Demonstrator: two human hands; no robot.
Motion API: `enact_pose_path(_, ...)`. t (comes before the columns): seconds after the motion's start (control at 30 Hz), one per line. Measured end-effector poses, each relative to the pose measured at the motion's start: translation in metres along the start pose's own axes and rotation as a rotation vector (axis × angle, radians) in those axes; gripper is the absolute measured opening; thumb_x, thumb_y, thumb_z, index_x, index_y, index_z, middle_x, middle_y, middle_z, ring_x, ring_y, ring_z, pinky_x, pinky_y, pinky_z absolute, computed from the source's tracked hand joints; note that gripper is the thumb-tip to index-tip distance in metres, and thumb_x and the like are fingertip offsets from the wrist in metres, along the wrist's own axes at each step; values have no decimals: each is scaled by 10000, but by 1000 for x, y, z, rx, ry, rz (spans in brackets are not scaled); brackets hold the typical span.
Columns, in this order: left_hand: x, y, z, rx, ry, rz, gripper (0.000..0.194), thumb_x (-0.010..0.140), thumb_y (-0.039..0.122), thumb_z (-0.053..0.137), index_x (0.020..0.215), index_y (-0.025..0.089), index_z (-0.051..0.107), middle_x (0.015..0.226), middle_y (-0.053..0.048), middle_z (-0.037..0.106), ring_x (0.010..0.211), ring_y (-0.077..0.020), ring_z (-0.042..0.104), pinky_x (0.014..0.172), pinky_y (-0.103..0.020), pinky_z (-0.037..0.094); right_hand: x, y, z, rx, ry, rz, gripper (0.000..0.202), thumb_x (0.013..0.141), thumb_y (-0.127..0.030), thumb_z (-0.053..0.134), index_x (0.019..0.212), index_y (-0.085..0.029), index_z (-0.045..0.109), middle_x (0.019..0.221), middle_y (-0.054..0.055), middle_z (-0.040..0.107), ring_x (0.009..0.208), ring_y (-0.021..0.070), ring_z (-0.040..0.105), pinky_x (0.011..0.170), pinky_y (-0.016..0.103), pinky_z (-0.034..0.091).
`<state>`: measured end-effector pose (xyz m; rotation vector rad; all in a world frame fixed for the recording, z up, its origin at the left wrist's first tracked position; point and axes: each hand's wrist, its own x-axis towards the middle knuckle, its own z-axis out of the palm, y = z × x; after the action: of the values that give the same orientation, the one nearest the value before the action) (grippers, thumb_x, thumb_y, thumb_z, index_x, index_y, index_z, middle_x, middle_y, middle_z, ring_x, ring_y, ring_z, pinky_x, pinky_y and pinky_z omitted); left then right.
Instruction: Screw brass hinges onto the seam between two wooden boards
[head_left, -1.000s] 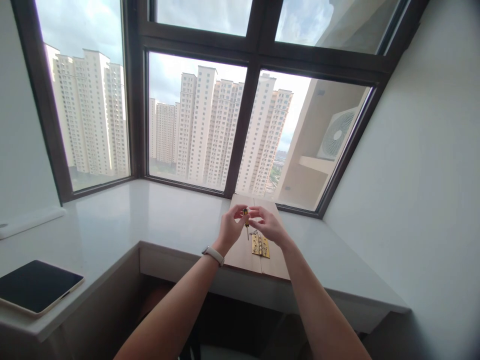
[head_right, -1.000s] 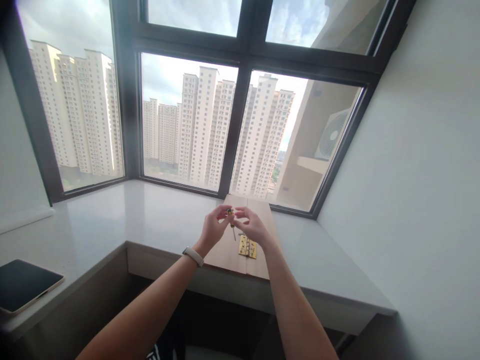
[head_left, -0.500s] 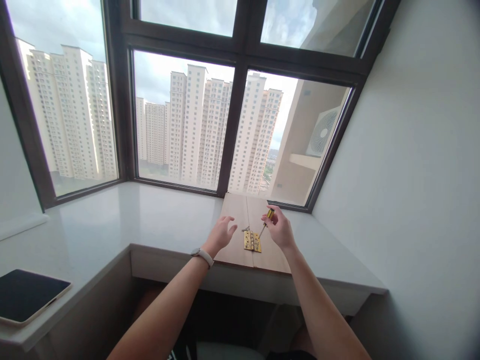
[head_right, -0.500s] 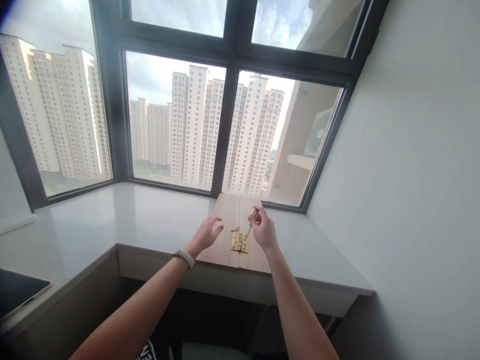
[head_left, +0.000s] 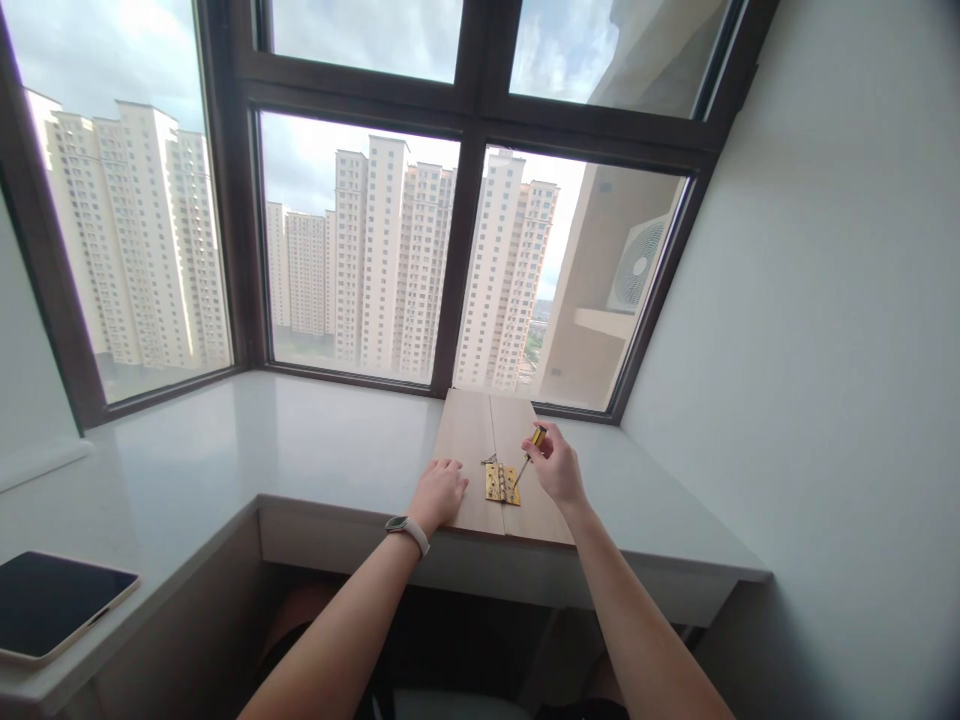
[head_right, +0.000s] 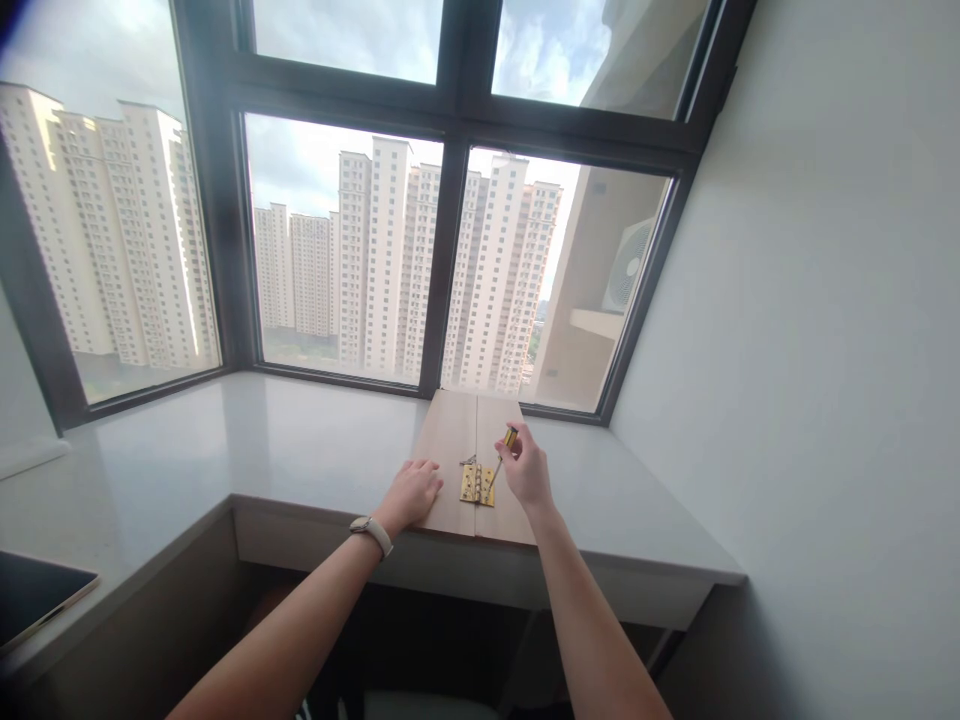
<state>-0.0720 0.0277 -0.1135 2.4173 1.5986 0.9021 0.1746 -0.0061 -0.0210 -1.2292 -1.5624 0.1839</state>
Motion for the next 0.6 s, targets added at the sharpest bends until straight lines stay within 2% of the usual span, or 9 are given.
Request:
enact_pose_path(0.2, -3, -1, 3, 20, 15, 22, 390, 1017, 365, 477, 1297, 158, 652, 1292, -150, 659, 1242, -298, 544, 1086, -404, 390, -4, -10, 4, -50, -8, -60, 402, 918, -500, 642, 1231, -247, 627, 887, 53, 754, 776, 236, 726, 744, 352, 580)
enact_pose_path(0.6, -8, 4, -1, 24, 34, 33, 323, 1034, 326, 456, 1227, 166, 659, 1242, -154, 663, 1228, -296, 547, 1091, -404, 379, -9, -21, 7, -72, -25, -84, 370, 922, -472, 633, 1229, -265, 630, 933, 57, 758, 817, 239, 732, 768, 362, 594)
